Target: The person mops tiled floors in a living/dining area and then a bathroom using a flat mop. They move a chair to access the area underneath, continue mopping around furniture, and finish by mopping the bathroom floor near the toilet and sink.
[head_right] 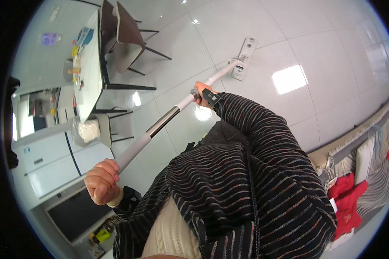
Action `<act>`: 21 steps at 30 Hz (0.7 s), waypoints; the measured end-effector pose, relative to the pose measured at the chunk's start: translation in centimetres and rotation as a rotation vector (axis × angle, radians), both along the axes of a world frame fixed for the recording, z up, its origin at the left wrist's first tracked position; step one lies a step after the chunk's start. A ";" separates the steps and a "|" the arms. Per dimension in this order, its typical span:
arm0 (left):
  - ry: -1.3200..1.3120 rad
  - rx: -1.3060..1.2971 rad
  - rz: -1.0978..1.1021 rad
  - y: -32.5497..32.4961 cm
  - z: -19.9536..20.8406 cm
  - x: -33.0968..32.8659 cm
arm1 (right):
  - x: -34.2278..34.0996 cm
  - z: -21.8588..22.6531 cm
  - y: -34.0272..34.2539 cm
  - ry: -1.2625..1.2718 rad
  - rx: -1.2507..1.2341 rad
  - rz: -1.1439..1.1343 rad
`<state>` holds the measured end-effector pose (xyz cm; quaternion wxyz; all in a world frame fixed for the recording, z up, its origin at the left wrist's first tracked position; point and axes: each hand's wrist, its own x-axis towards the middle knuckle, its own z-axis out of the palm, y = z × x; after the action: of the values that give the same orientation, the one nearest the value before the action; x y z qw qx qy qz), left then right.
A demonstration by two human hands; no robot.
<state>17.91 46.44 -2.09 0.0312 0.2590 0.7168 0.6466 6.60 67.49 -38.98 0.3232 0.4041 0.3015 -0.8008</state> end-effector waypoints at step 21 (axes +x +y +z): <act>0.120 0.078 -0.074 1.2 -5.6 7.1 | 10.7 26.2 10.7 1.443 0.609 -0.021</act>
<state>24.99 47.63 -7.71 0.0020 0.3247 0.6816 0.6557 17.28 78.20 -12.81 -0.0855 -0.1424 0.6396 -0.7505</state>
